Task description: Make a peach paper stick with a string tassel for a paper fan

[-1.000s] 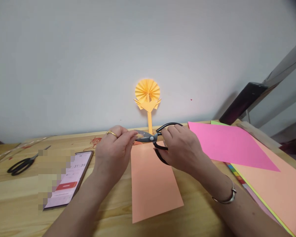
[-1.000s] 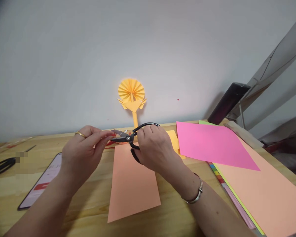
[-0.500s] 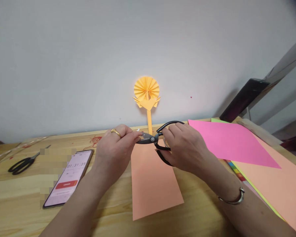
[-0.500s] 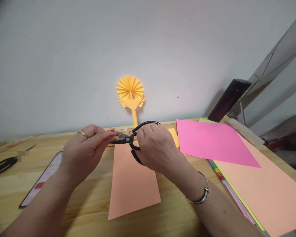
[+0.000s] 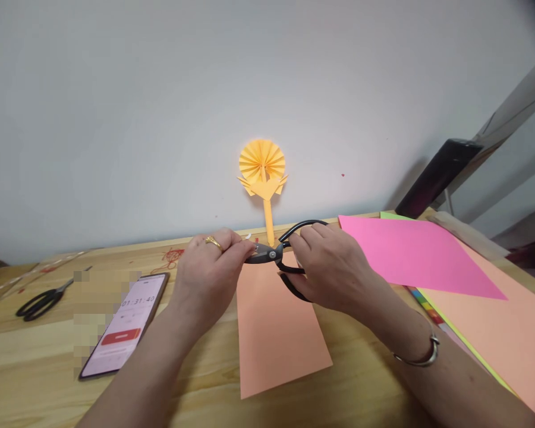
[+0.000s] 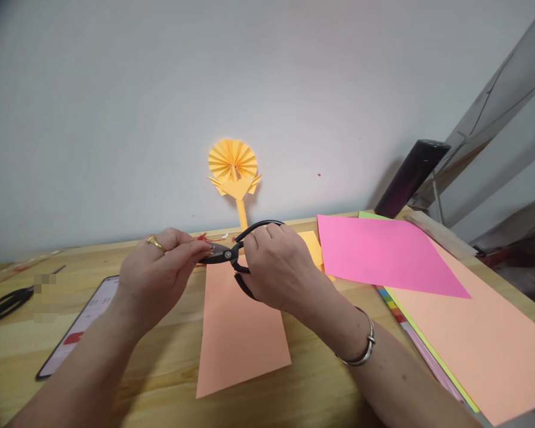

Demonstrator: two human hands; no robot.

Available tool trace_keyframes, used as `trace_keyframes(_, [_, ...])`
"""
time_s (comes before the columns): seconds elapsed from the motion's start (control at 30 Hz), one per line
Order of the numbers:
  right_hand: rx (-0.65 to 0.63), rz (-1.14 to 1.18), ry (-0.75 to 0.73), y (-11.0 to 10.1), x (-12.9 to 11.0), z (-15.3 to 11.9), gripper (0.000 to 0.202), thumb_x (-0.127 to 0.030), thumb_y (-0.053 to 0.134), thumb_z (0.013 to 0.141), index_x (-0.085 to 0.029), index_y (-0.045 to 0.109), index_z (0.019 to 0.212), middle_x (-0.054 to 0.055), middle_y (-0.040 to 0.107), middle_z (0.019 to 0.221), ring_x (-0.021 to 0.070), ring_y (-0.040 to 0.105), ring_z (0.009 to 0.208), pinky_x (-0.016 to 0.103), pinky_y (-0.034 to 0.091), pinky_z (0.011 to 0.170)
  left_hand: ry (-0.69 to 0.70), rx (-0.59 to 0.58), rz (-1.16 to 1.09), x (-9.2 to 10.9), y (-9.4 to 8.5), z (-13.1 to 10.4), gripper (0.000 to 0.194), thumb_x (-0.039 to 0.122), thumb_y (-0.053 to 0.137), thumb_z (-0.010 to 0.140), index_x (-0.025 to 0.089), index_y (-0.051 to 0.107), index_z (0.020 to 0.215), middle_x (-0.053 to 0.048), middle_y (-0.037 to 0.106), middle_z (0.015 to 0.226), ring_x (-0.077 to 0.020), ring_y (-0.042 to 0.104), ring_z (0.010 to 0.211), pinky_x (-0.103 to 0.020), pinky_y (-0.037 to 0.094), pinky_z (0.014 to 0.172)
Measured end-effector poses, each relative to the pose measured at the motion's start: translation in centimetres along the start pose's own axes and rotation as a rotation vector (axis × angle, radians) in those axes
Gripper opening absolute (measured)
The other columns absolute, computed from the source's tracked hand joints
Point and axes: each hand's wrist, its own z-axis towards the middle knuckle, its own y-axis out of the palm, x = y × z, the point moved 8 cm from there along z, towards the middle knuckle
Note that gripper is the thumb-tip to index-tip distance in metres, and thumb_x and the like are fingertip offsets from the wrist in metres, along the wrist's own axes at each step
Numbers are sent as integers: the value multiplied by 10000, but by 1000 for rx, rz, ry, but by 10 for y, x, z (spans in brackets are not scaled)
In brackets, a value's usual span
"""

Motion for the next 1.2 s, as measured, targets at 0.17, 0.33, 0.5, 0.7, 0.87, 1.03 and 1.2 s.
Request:
trace_keyframes(0.17, [-17, 2, 8, 0, 1, 0, 164, -304, 503, 809, -158, 535, 740, 47, 521, 703, 179, 400, 648, 314, 230, 583, 39, 6, 63, 4, 0, 2, 188, 157, 485, 883, 181, 661, 823, -18, 651, 757, -149, 608, 632, -304, 371, 572])
trace_keyframes(0.33, [-5, 9, 10, -1, 2, 0, 169, -302, 501, 811, -155, 541, 737, 45, 528, 696, 175, 403, 639, 312, 231, 578, 5, -2, 68, 1, 3, 1, 152, 167, 509, 877, 170, 644, 808, -25, 636, 755, -149, 600, 625, -296, 376, 551])
trace_keyframes(0.5, [-17, 19, 19, 2, 4, 0, 186, -316, 497, 812, -157, 542, 727, 46, 534, 694, 175, 410, 639, 311, 231, 576, -87, -16, 14, -10, 5, 0, 155, 157, 496, 871, 189, 632, 806, -16, 626, 778, -144, 596, 660, -278, 400, 565])
trace_keyframes(0.7, [-32, 21, 34, 6, 6, -2, 176, -312, 506, 811, -155, 550, 745, 50, 543, 713, 179, 423, 655, 314, 239, 581, -221, 6, 49, -27, -2, 0, 173, 193, 483, 881, 196, 648, 826, -16, 582, 764, -153, 568, 669, -279, 399, 575])
trace_keyframes(0.87, [-34, 16, 30, 7, 5, -2, 172, -308, 506, 807, -159, 537, 726, 46, 531, 696, 174, 408, 642, 310, 226, 573, -247, -13, -56, -22, -2, 1, 140, 176, 511, 874, 196, 648, 853, -7, 586, 785, -135, 586, 710, -245, 407, 574])
trace_keyframes(1.03, [-29, 20, 15, 6, 2, -1, 170, -304, 507, 804, -154, 540, 733, 44, 524, 690, 175, 409, 641, 307, 219, 573, -198, -27, -129, -9, 4, 3, 141, 164, 514, 875, 176, 652, 846, -11, 616, 776, -133, 610, 719, -245, 429, 596])
trace_keyframes(1.2, [-50, 18, -5, 5, -2, -1, 163, -296, 499, 812, -154, 549, 749, 48, 530, 700, 182, 414, 644, 313, 234, 587, -141, -49, -122, -4, 7, 3, 147, 151, 512, 874, 177, 656, 852, -8, 623, 764, -136, 619, 705, -257, 417, 575])
